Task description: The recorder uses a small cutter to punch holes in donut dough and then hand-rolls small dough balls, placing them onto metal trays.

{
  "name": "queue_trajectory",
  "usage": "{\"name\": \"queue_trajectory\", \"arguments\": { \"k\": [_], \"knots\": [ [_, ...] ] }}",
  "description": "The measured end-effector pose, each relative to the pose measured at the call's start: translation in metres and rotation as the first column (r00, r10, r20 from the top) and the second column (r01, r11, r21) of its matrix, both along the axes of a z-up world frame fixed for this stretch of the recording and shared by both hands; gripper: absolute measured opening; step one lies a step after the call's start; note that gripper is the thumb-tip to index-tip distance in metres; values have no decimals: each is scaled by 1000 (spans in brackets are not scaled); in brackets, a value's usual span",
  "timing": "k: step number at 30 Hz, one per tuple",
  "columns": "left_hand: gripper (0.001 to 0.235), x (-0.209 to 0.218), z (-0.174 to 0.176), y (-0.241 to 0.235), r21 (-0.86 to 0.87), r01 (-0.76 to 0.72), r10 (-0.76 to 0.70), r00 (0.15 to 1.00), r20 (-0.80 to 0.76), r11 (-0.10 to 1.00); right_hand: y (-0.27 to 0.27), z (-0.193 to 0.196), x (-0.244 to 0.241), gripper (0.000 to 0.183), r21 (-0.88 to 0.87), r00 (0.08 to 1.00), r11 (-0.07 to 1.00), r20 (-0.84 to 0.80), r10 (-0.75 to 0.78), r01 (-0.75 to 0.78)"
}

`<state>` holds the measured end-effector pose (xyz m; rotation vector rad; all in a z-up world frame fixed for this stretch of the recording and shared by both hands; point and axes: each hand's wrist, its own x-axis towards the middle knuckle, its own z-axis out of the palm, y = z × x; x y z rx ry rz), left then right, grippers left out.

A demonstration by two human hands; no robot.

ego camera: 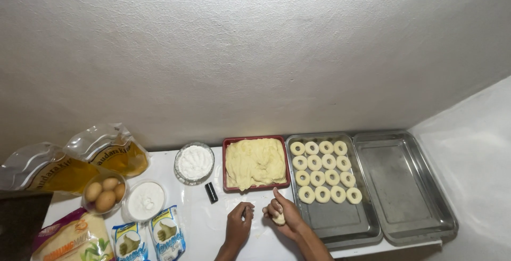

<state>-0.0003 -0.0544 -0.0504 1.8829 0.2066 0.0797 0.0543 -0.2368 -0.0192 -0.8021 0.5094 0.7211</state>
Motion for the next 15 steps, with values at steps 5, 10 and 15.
{"name": "queue_trajectory", "arguments": {
  "k": [5, 10, 15],
  "knots": [
    [11, -1, -1, 0, -26, -5, 7, 999, 50, 1000, 10, 38, -2, 38, -129, 999, 991, -27, 37, -40],
    [11, -2, -2, -1, -31, -1, 1, 1000, 10, 1000, -25, -66, -5, 54, 707, 951, 675, 309, -27, -211],
    [12, -2, -3, -2, -34, -10, 10, 1000, 20, 999, 15, 67, 2, 17, 137, 964, 969, -199, -177, 207]
  ]
}}
